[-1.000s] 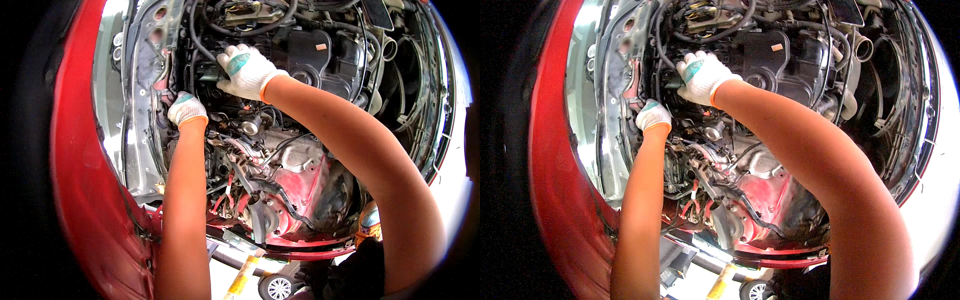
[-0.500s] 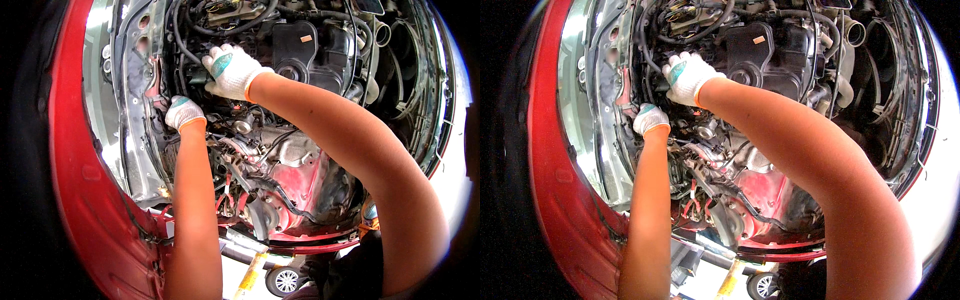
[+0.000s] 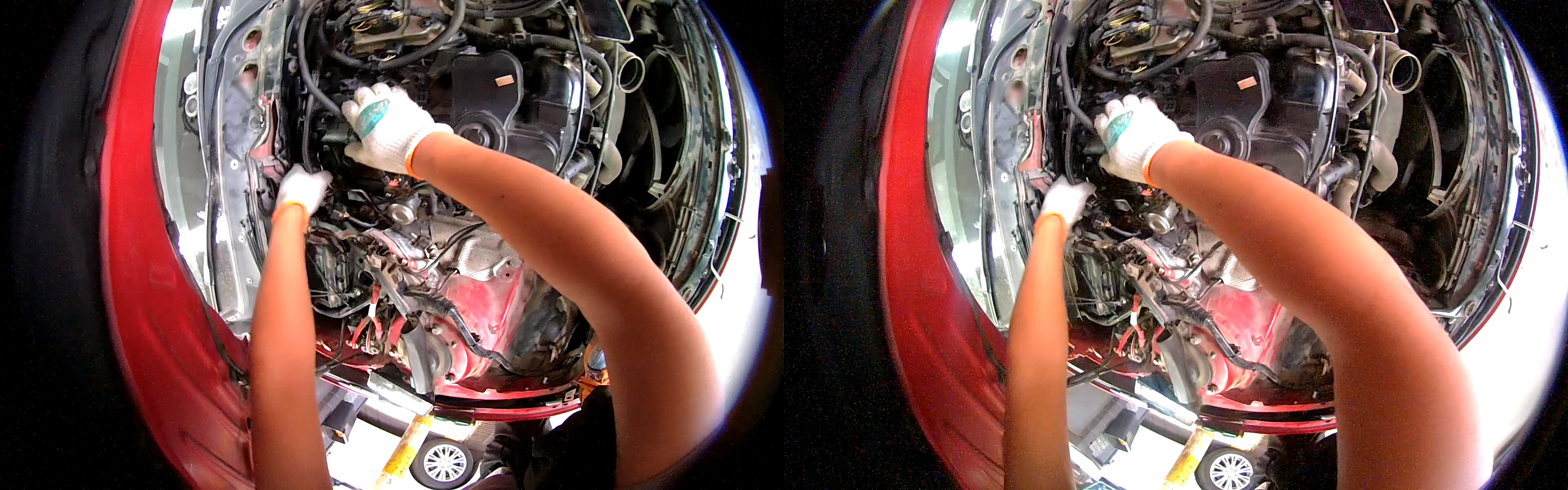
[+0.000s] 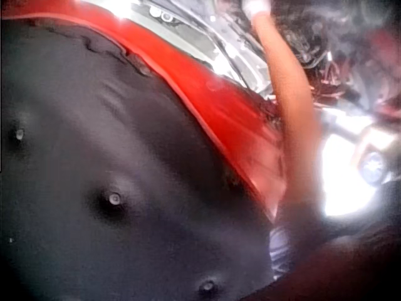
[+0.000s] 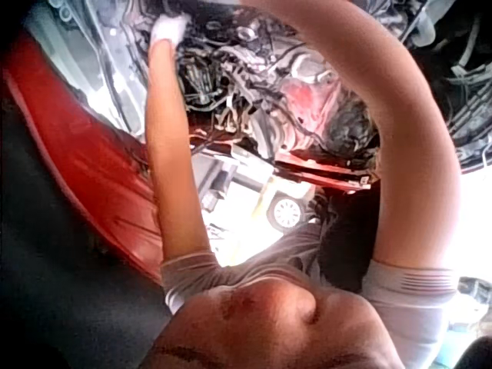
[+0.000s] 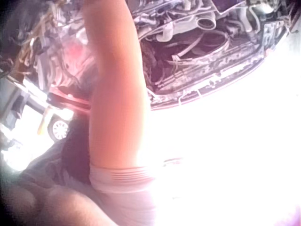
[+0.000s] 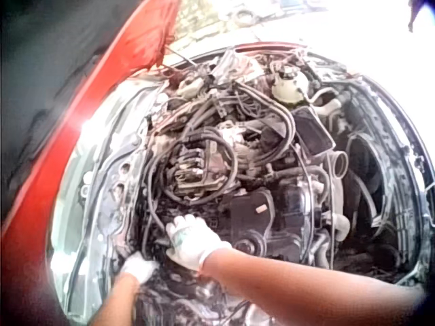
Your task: The person works on a car engine with the hood open, wearing gloves. They manipulate various hoses and connectors within the engine bay, using a screwdriver to loosen a clamp on a hose. The person continues to adjust and route the hoses and wires throughout the engine compartment.
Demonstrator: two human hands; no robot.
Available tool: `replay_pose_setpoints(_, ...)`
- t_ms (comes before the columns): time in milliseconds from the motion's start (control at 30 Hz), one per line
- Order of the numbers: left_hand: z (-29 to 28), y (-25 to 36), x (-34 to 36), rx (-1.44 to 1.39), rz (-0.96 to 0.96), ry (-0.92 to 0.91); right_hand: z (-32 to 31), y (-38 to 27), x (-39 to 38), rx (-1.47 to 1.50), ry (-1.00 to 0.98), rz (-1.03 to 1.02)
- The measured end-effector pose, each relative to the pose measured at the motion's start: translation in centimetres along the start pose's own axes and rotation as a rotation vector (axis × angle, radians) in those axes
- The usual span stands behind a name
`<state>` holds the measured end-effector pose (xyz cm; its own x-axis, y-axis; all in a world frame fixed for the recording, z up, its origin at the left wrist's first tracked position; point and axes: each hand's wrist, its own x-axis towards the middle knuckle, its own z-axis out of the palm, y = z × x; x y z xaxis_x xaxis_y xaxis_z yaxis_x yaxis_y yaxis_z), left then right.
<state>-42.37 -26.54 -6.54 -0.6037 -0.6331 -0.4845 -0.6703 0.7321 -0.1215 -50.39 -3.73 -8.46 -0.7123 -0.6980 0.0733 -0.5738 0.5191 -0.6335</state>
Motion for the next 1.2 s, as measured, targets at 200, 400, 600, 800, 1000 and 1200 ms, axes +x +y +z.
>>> replay_pose_setpoints(200, 0.2, -0.2, 1.5, 0.051, 0.075, -0.08, 0.0, -0.7, 0.2, -0.004, 0.036, -0.006)
replay_pose_setpoints(400, 2.9, 1.5, -1.5, 0.219, 0.109, 0.316, 0.1, -0.2, 0.0, -0.044, 0.04, 0.024)
replay_pose_setpoints(600, 3.2, -0.3, -0.4, -0.343, -0.016, 0.242, 0.2, -0.3, 0.1, -0.058, 0.042, 0.005)
replay_pose_setpoints(800, 2.8, -0.8, 0.7, -0.38, 0.001, 0.18, 0.3, -0.2, 0.3, -0.084, 0.055, -0.009)
replay_pose_setpoints(1000, 3.7, -1.3, 1.4, -0.493, -0.015, 0.225, 0.7, -0.2, 0.5, -0.117, 0.06, -0.024)
replay_pose_setpoints(1200, 5.5, -0.8, 0.8, -0.735, -0.069, 0.326, 1.0, -0.1, 0.4, -0.145, 0.078, -0.005)
